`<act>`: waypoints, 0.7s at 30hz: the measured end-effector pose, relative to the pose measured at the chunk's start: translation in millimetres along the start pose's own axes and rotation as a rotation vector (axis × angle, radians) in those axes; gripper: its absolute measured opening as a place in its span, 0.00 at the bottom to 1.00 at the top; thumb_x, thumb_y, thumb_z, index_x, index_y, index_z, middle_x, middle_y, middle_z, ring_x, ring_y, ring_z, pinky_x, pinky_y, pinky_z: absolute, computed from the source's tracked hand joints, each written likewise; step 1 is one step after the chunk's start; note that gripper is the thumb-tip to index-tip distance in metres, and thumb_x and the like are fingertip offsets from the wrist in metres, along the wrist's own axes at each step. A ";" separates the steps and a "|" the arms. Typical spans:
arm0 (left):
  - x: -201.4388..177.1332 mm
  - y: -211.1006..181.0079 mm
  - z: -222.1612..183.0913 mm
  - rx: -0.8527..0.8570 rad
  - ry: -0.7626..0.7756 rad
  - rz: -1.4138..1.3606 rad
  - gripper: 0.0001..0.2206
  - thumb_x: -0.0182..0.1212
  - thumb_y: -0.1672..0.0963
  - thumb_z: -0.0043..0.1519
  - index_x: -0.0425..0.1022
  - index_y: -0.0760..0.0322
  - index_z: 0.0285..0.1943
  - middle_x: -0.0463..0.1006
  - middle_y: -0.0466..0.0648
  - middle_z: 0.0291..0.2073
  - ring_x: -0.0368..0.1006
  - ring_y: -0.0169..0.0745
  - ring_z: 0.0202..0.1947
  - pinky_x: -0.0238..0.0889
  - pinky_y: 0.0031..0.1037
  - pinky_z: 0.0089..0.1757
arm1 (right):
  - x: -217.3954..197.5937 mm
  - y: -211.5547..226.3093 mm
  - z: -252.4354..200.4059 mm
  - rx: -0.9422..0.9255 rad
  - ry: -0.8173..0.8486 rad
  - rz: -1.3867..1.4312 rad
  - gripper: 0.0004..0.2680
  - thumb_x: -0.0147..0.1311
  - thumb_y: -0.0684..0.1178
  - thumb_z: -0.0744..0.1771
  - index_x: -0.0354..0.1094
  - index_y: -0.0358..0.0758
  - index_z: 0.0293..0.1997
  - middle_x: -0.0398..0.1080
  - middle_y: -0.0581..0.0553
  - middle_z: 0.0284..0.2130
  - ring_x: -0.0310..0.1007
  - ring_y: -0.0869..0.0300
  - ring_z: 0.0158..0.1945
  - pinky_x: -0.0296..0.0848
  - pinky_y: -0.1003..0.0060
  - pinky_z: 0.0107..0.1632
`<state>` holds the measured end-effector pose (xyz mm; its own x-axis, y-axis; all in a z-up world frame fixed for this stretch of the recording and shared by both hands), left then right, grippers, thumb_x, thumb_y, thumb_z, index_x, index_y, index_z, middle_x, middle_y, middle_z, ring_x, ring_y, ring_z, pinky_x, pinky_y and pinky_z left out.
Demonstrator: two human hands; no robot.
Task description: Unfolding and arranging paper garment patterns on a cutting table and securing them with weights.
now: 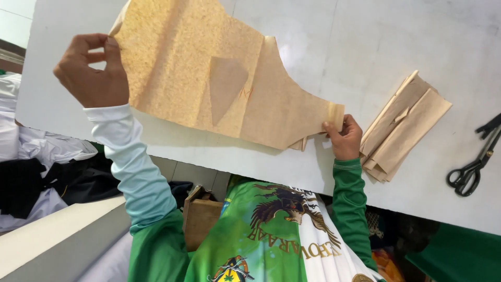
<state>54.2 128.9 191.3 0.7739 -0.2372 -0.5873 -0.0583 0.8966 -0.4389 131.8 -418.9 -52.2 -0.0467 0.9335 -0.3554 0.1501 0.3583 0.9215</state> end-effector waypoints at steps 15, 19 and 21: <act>132.0 139.6 3.0 -0.196 0.085 -0.123 0.03 0.69 0.59 0.61 0.82 0.56 0.35 0.80 0.37 0.25 0.75 0.28 0.26 0.69 0.24 0.31 | -48.2 15.0 26.2 0.217 -0.198 0.413 0.07 0.59 0.39 0.64 0.66 0.36 0.42 0.71 0.42 0.31 0.74 0.56 0.20 0.83 0.64 0.26; 167.9 245.0 9.6 0.176 0.134 0.780 0.08 0.61 0.55 0.61 0.78 0.58 0.47 0.80 0.47 0.35 0.76 0.50 0.30 0.68 0.35 0.29 | -40.1 60.0 42.5 0.177 -0.151 0.496 0.09 0.60 0.38 0.65 0.65 0.38 0.46 0.70 0.43 0.26 0.75 0.55 0.21 0.83 0.61 0.26; 185.2 297.9 3.3 0.248 0.410 1.311 0.11 0.60 0.54 0.64 0.77 0.52 0.54 0.78 0.39 0.37 0.78 0.35 0.30 0.73 0.25 0.23 | -34.0 89.0 48.0 0.141 -0.131 0.522 0.08 0.59 0.38 0.66 0.65 0.39 0.46 0.72 0.44 0.26 0.76 0.56 0.22 0.83 0.62 0.27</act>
<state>182.3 353.4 -46.0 0.0028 0.7636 -0.6457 -0.4427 0.5799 0.6839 194.2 -419.2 34.4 0.1911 0.9745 0.1179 0.2512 -0.1647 0.9538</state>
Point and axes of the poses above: each hand's wrist, its own z-axis towards the middle knuckle, its own x-axis out of the palm, y = z × x, the point moved 10 cm from there along z, towards the middle knuckle
